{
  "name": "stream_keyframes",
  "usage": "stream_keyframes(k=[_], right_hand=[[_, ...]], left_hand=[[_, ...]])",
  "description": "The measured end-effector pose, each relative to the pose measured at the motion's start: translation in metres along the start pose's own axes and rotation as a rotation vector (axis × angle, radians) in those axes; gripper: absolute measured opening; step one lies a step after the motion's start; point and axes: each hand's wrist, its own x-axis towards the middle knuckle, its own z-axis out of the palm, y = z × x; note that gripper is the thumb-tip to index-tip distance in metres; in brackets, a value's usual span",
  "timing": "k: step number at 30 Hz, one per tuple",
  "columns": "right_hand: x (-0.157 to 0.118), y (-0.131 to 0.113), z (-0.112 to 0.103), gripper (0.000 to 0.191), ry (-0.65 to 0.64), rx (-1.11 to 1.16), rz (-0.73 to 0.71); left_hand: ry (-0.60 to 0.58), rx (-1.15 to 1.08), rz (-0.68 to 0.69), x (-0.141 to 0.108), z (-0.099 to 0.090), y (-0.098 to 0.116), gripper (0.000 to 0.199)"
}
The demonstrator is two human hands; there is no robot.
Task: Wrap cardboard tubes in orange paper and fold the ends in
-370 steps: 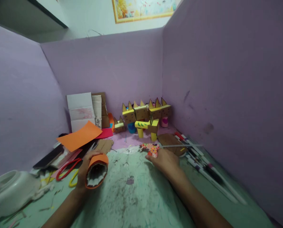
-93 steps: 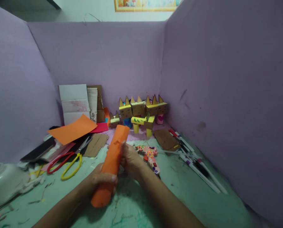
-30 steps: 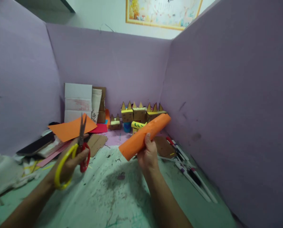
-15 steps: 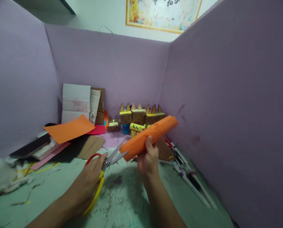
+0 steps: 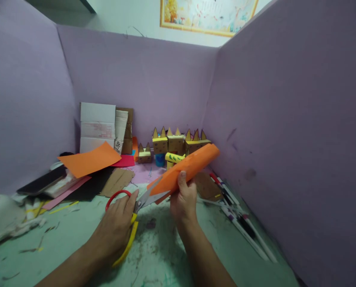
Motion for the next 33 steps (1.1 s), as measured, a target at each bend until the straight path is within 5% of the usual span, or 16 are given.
stream_keyframes(k=[10,20,29,33], right_hand=[[0.000,0.001,0.000,0.052,-0.002,0.024,0.015],[0.000,0.001,0.001,0.053,0.007,0.025,0.022],[-0.002,0.003,0.000,0.057,-0.006,0.009,0.029],[-0.005,0.006,-0.001,0.058,-0.026,-0.012,0.017]], left_hand=[[-0.024,-0.037,0.007,0.001,0.001,-0.006,0.057],[-0.213,-0.046,-0.027,0.005,-0.013,-0.005,0.055],[-0.019,0.005,0.056,0.003,-0.003,-0.012,0.051],[-0.023,-0.003,0.039,0.003,-0.001,-0.010,0.051]])
